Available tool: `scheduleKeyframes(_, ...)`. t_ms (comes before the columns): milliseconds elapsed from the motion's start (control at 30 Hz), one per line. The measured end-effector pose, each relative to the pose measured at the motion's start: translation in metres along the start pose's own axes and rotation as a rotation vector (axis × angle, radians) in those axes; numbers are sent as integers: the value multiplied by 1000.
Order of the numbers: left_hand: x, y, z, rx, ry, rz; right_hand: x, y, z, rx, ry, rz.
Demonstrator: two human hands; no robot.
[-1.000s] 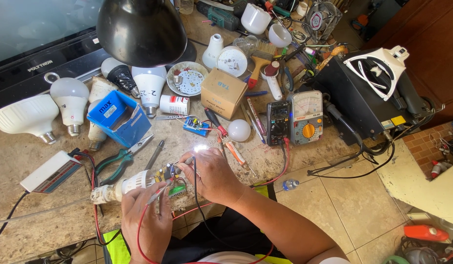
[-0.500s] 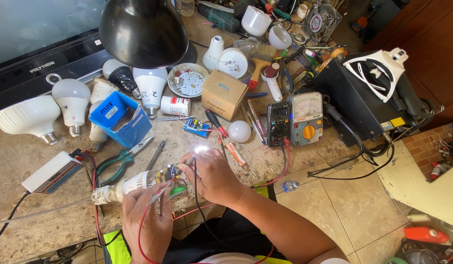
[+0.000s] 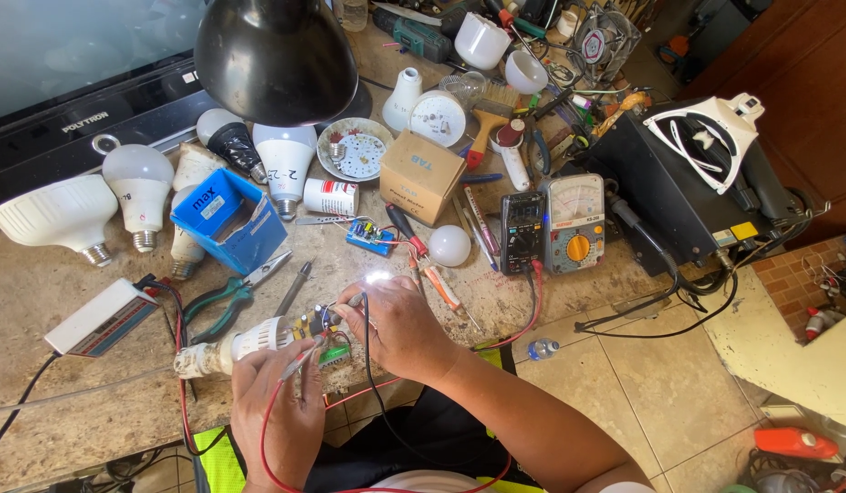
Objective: Repairing and testing a light bulb circuit board on a workbench using various tools
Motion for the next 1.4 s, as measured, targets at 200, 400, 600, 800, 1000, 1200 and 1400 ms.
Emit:
scheduleKeyframes(200, -1, 0, 0, -3, 5, -8, -1, -1, -1, -8, 0, 1)
scheduleKeyframes(400, -1, 0, 1, -5, -1, -16, 1, 0, 0, -7, 6, 1)
scheduleKeyframes(600, 2, -2, -1, 22, 16, 23, 0, -2, 0, -25, 4, 6)
scheduleKeyframes(800, 11, -8, -8, 49, 27, 88, 2, 1, 4, -37, 1, -10)
scheduleKeyframes(1000, 12, -9, -11, 62, 79, 90, 0, -2, 5, -67, -51, 16)
scheduleKeyframes(1200, 7, -5, -7, 42, 78, 56, -1, -4, 5, -77, -37, 19)
scheduleKeyframes(1400, 8, -7, -8, 48, 84, 61, 2, -3, 6, -73, -40, 20)
Point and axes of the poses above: each hand's wrist, its own y-axis away from the middle knuckle, its own z-axis out of the palm, x = y × z, the point moved 7 cm from there along -y, towards the middle knuckle, and after that the axes turned 8 degrees about x, right-handed, at the moved point
